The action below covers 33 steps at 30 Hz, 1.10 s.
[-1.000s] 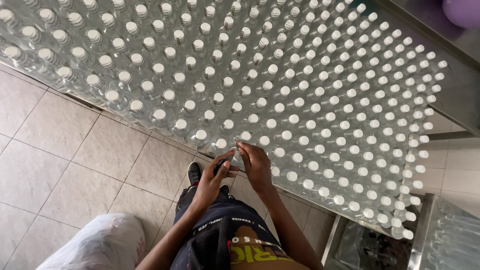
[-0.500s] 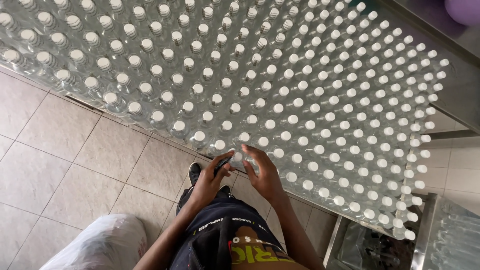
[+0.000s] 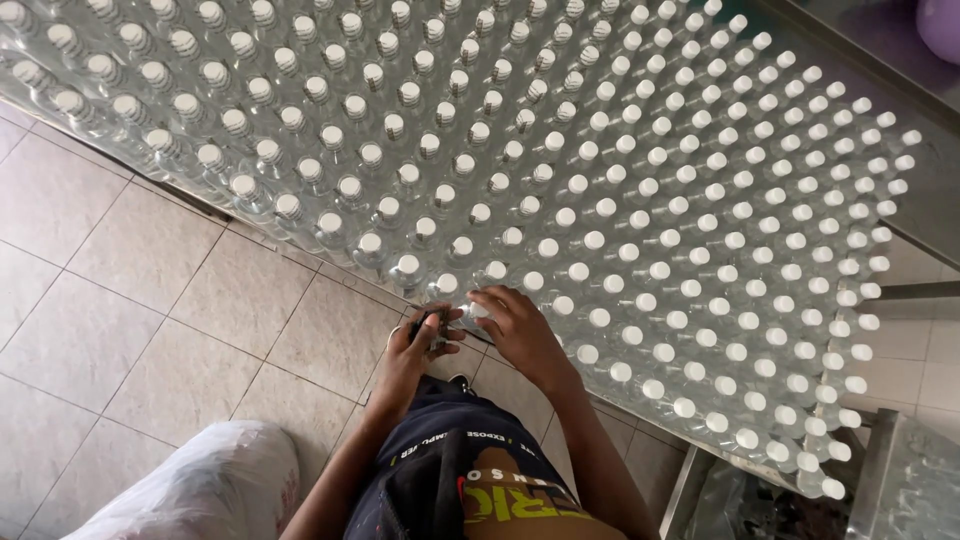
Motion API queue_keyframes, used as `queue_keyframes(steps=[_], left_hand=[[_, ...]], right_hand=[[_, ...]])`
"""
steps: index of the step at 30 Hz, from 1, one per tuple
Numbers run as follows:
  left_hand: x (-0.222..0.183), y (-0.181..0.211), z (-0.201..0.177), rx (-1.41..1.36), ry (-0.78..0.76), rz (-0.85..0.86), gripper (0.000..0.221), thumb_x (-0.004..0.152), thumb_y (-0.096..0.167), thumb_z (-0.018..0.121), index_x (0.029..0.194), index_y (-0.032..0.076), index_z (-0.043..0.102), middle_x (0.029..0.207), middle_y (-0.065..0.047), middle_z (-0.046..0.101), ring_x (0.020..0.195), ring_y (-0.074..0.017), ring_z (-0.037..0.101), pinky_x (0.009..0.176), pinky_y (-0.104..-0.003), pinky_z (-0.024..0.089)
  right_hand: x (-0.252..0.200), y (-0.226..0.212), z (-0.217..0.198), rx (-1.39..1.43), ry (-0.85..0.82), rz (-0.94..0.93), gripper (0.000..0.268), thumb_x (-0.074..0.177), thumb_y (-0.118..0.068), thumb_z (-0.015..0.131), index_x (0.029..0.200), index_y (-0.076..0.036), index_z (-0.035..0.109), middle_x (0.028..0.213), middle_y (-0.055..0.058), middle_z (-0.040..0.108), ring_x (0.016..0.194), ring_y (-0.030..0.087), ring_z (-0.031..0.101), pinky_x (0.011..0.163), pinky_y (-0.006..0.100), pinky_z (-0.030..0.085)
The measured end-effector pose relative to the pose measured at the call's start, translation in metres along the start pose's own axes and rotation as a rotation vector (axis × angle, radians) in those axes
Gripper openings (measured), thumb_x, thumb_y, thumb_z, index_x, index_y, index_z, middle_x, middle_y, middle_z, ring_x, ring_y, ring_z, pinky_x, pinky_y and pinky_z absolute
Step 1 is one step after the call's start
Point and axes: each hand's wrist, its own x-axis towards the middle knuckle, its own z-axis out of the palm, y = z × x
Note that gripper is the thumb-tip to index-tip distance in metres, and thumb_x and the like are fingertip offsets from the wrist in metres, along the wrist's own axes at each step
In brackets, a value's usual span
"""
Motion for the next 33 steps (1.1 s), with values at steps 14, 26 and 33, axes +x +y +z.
queue_keyframes(steps=[14,26,33], left_hand=[[-0.052,0.032,0.049,0.018,-0.280,-0.402,0.054,0.102,0.033,0.064,0.143,-0.003,0.068,0.113,-0.022,0.079,0.101,-0.0268,0.075,0.085,-0.038,0.064],[-0.079,-0.020,0.066,-0.048,-0.179,-0.395,0.047,0.106,0.027,0.060,0.137,-0.006,0.071,0.127,-0.018,0.079,0.104,-0.0253,0.071,0.089,-0.036,0.060],[-0.102,-0.032,0.064,-0.050,0.022,-0.241,0.053,0.104,0.027,0.058,0.143,-0.007,0.067,0.131,-0.022,0.080,0.111,-0.0274,0.074,0.094,-0.038,0.062]], right_hand=[[-0.052,-0.040,-0.070,0.573,0.103,0.062,0.025,0.096,-0.013,0.085,0.120,-0.016,0.079,0.096,0.001,0.075,0.092,0.015,0.074,0.088,0.031,0.059],[-0.083,0.007,-0.046,0.628,0.199,0.178,0.026,0.091,-0.014,0.086,0.116,-0.011,0.079,0.104,0.006,0.087,0.099,0.018,0.087,0.088,0.030,0.072],[-0.032,0.022,-0.039,0.436,0.446,0.046,0.022,0.108,-0.012,0.069,0.127,-0.005,0.075,0.120,0.011,0.083,0.113,0.022,0.082,0.096,0.031,0.068]])
